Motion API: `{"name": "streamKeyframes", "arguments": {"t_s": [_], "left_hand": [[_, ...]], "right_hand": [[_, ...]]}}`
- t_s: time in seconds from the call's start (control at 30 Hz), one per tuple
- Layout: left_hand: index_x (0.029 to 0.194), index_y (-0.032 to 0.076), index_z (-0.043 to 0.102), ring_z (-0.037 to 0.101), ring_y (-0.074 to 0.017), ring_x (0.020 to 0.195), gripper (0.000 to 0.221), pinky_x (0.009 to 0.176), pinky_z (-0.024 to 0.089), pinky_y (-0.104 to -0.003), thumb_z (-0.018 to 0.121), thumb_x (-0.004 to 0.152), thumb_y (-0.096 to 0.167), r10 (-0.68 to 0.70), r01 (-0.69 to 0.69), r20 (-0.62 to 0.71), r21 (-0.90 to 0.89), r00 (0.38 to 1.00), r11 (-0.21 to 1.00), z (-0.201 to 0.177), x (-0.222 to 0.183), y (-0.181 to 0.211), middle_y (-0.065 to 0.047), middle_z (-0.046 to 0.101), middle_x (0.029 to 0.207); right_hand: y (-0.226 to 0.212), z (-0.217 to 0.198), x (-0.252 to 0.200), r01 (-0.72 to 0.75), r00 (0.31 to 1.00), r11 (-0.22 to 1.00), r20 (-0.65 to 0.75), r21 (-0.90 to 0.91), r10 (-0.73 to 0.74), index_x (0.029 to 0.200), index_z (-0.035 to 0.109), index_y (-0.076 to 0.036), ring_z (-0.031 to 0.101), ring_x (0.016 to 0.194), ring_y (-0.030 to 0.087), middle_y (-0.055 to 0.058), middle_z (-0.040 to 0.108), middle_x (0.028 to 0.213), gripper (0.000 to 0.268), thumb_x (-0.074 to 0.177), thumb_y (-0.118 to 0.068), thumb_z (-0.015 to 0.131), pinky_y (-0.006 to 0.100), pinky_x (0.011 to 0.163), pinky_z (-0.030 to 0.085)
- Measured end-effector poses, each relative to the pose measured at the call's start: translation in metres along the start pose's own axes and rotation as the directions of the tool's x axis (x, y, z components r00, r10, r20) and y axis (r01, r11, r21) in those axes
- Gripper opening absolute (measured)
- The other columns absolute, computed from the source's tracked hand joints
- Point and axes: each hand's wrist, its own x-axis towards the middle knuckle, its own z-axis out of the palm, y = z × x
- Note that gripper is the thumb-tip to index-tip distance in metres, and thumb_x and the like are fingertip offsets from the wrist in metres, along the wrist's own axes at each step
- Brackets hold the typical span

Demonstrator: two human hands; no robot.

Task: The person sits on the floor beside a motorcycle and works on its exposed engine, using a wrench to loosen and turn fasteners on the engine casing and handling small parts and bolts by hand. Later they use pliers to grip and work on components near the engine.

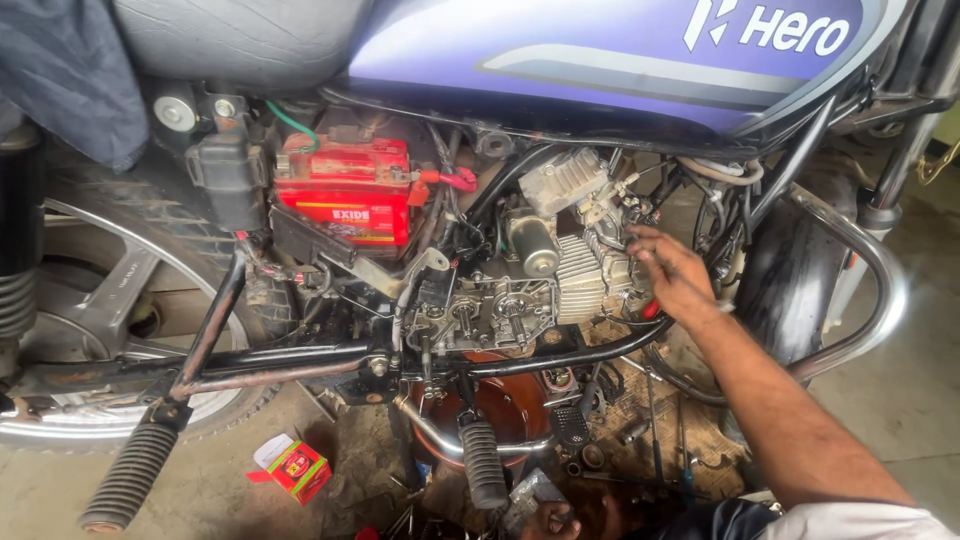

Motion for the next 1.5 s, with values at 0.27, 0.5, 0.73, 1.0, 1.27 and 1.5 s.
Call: {"name": "streamKeyframes", "arguments": {"t_s": [0.27, 0.5, 0.73, 1.0, 1.27, 1.5], "left_hand": [[0.12, -0.002, 0.064, 0.071, -0.0128, 0.076, 0.042, 0.068, 0.061, -0.032, 0.084, 0.097, 0.027, 0.303, -0.303, 0.012, 0.019, 0.953, 0.953, 0.002, -0.006, -0.004, -0.012, 0.067, 0.095], [0.125, 0.001, 0.06, 0.071, -0.0122, 0.074, 0.041, 0.066, 0.06, -0.031, 0.078, 0.1, 0.027, 0.141, -0.144, 0.043, 0.056, 0.989, 0.988, -0.006, -0.023, 0.047, -0.013, 0.067, 0.099], [0.14, 0.001, 0.05, 0.066, -0.0071, 0.061, 0.056, 0.057, 0.055, -0.027, 0.077, 0.097, 0.026, -0.415, 0.42, 0.083, -0.059, 0.906, 0.905, -0.009, -0.035, 0.091, -0.005, 0.069, 0.087], [0.142, 0.002, 0.048, 0.064, -0.0068, 0.065, 0.059, 0.058, 0.054, -0.026, 0.077, 0.096, 0.027, -0.42, 0.424, 0.099, -0.022, 0.902, 0.906, -0.005, -0.038, 0.102, -0.004, 0.064, 0.088], [0.141, 0.006, 0.05, 0.065, -0.0063, 0.068, 0.059, 0.06, 0.054, -0.025, 0.076, 0.094, 0.031, -0.445, 0.443, 0.073, 0.043, 0.892, 0.895, -0.004, -0.049, 0.133, -0.003, 0.065, 0.09], [0.141, 0.007, 0.051, 0.064, -0.0065, 0.066, 0.059, 0.06, 0.054, -0.024, 0.077, 0.094, 0.03, -0.452, 0.451, 0.059, 0.028, 0.89, 0.892, -0.008, -0.045, 0.12, -0.002, 0.062, 0.089]], "right_hand": [[-0.009, -0.001, 0.021, 0.063, 0.996, 0.871, 0.083, -0.488, -0.025, 0.116, 0.073, -0.014, 0.072, 0.112, 0.03, 0.006, 0.072, 0.125, 0.022, 0.094, -0.011, 0.069, 0.041, 0.093, 0.06], [-0.047, 0.017, 0.028, 0.056, 0.959, 0.576, 0.203, -0.816, 0.196, 0.121, 0.072, -0.02, 0.073, 0.103, 0.029, 0.012, 0.07, 0.116, 0.032, 0.092, -0.009, 0.069, 0.039, 0.079, 0.063], [0.002, 0.014, -0.001, -0.035, 0.997, 0.841, 0.035, -0.54, 0.063, 0.111, 0.074, -0.014, 0.073, 0.104, 0.031, 0.006, 0.071, 0.128, 0.02, 0.093, -0.009, 0.07, 0.041, 0.087, 0.06], [-0.012, -0.003, 0.008, -0.041, 0.984, 0.993, -0.174, -0.106, 0.022, 0.113, 0.073, -0.013, 0.07, 0.12, 0.026, 0.009, 0.07, 0.133, 0.02, 0.099, -0.001, 0.067, 0.035, 0.102, 0.059], [-0.031, 0.015, 0.032, 0.136, 0.985, 0.615, 0.17, -0.776, -0.002, 0.112, 0.074, -0.014, 0.073, 0.097, 0.029, 0.009, 0.074, 0.107, 0.027, 0.087, -0.006, 0.068, 0.039, 0.075, 0.062], [-0.007, 0.005, 0.007, 0.16, 0.987, 0.819, 0.08, -0.551, -0.139, 0.107, 0.07, -0.009, 0.072, 0.105, 0.031, 0.01, 0.074, 0.112, 0.018, 0.09, -0.004, 0.068, 0.041, 0.087, 0.06]]}}
